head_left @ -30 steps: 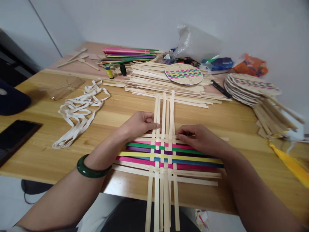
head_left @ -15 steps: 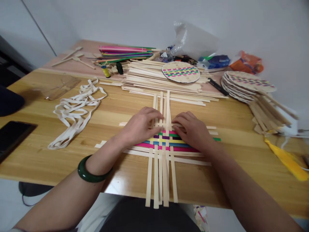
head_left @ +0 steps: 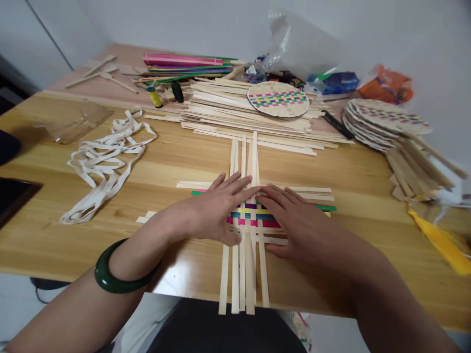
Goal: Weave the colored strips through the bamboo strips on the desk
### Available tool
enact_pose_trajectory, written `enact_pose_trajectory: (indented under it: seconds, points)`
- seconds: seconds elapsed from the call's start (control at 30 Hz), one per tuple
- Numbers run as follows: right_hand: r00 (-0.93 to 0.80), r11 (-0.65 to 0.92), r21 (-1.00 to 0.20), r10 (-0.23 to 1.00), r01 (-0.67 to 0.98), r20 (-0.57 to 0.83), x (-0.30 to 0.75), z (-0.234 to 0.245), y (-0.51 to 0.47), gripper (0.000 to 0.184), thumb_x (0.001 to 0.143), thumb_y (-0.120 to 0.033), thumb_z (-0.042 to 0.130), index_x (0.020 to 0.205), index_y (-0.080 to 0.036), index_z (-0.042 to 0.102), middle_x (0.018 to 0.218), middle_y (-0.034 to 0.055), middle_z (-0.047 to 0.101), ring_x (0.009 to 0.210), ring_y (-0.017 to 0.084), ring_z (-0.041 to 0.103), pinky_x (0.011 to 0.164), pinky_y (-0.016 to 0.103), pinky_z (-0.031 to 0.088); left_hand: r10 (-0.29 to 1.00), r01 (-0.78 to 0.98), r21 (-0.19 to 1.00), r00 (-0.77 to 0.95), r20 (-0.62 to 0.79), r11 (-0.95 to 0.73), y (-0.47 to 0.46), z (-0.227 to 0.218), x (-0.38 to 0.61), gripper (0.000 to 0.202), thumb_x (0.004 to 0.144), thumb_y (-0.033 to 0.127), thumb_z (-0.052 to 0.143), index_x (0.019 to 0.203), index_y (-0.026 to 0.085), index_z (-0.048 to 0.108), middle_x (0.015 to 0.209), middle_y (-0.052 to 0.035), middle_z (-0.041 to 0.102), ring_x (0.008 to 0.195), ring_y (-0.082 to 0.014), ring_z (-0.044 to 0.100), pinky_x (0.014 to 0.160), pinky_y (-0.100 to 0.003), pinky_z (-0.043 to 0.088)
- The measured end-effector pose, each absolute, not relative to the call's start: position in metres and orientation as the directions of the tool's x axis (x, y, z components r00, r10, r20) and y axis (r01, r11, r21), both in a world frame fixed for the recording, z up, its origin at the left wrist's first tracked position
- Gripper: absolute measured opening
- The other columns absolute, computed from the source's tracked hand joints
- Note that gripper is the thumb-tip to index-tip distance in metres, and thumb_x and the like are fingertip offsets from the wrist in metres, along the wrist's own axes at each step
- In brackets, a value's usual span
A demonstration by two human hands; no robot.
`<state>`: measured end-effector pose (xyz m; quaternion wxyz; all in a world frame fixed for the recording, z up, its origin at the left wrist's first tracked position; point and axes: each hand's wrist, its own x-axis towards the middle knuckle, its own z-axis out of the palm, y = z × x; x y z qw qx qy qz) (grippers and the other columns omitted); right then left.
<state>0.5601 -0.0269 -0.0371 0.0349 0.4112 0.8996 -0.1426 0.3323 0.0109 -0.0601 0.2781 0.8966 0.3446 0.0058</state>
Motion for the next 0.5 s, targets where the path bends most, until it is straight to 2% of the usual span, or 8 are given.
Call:
enact_pose_trajectory:
  seconds: [0.1,0.23,0.33,0.5]
  points:
    - [-0.653,0.614,-0.237,0.743,0.753,-0.149,0.558,-0.04,-0.023,0.079,0.073,-0.028,0.069,0.144,-0.015,0.036,0.148,0.0147,0.038,0.138,0.03,0.034,0.114,0.051,0.032,0.647,0.622,0.475,0.75,-0.136,-0.622,0.009,-0.058,0.335,0.1,0.062,0.031,0.073,0.149,0.018,0.025,0.156,-0.0183,0.024,0.145,-0.0374,0.017,0.117,-0.056,0.015]
    - [-0.651,0.62,-0.233,0.754,0.75,-0.088,0.554,-0.041,-0.021,0.077,0.07,-0.026,0.067,0.14,-0.013,0.04,0.142,0.0158,0.044,0.132,0.031,0.04,0.111,0.05,0.037,0.666,0.619,0.433,0.744,-0.054,-0.656,0.006,-0.055,0.339,0.094,0.059,0.028,0.071,0.144,0.015,0.034,0.146,-0.0182,0.04,0.137,-0.0368,0.032,0.112,-0.051,0.029]
    - [-0.642,0.616,-0.222,0.763,0.756,-0.069,0.549,-0.04,-0.023,0.073,0.067,-0.023,0.066,0.135,-0.009,0.044,0.137,0.0178,0.048,0.129,0.033,0.042,0.109,0.049,0.04,0.67,0.629,0.397,0.741,-0.048,-0.668,0.003,-0.052,0.342,0.092,0.059,0.031,0.07,0.143,0.015,0.036,0.143,-0.0169,0.042,0.133,-0.0357,0.035,0.109,-0.048,0.033]
    - [-0.638,0.612,-0.202,0.764,0.765,-0.101,0.544,-0.036,-0.025,0.071,0.065,-0.017,0.064,0.133,-0.005,0.046,0.138,0.0213,0.046,0.131,0.034,0.04,0.108,0.051,0.041,0.684,0.672,0.336,0.722,-0.1,-0.66,-0.001,-0.05,0.348,0.095,0.059,0.035,0.069,0.144,0.011,0.034,0.143,-0.0183,0.039,0.132,-0.0359,0.033,0.111,-0.046,0.03]
